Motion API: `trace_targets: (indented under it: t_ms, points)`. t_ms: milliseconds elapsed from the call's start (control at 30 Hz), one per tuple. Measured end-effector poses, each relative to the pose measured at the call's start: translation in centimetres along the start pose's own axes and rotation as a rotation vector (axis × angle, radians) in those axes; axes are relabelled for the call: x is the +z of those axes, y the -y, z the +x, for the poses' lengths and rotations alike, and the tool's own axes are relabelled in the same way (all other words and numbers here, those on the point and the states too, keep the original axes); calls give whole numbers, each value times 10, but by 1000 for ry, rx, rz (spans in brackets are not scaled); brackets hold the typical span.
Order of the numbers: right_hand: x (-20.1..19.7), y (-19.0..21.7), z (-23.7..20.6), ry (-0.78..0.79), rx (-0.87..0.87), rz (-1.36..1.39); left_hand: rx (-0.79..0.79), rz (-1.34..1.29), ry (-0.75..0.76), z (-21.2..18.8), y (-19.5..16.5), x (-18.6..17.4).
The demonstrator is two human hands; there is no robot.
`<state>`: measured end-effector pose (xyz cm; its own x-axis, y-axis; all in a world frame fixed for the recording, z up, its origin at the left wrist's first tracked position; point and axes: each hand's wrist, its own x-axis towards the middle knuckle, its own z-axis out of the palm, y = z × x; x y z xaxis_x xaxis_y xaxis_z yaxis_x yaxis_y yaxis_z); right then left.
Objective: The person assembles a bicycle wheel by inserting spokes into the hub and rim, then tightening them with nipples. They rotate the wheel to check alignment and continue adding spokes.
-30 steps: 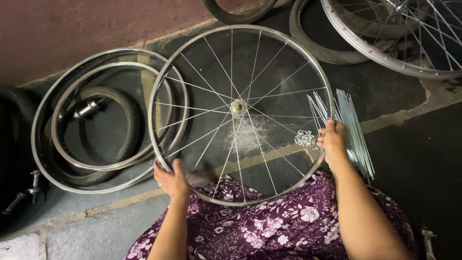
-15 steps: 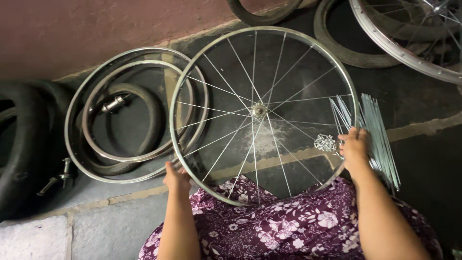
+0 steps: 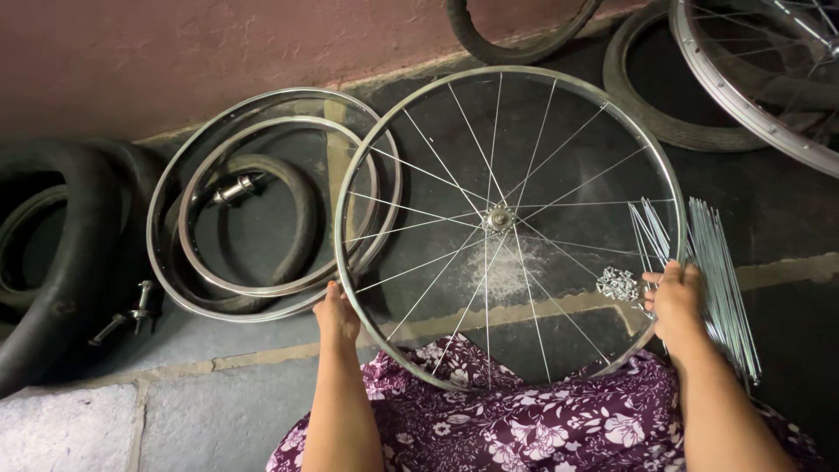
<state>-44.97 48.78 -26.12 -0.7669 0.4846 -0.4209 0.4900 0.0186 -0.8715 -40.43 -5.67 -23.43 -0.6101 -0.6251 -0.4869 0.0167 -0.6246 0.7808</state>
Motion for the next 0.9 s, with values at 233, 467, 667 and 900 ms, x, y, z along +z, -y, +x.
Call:
trace_targets:
  t_ms: [233,467,667,900]
  points:
    - [0,-3,1,-7,16,-5,96,72,-56,0,10,6]
    - [3,-2,2,-37,40,26,37,217,-15,-10,26,0]
    - [-3,-10,20,-241,-111,80,40,337,215,-28,50,0]
    - [-32,-10,25,-435,-204,178,-18,276,271,-34,76,26]
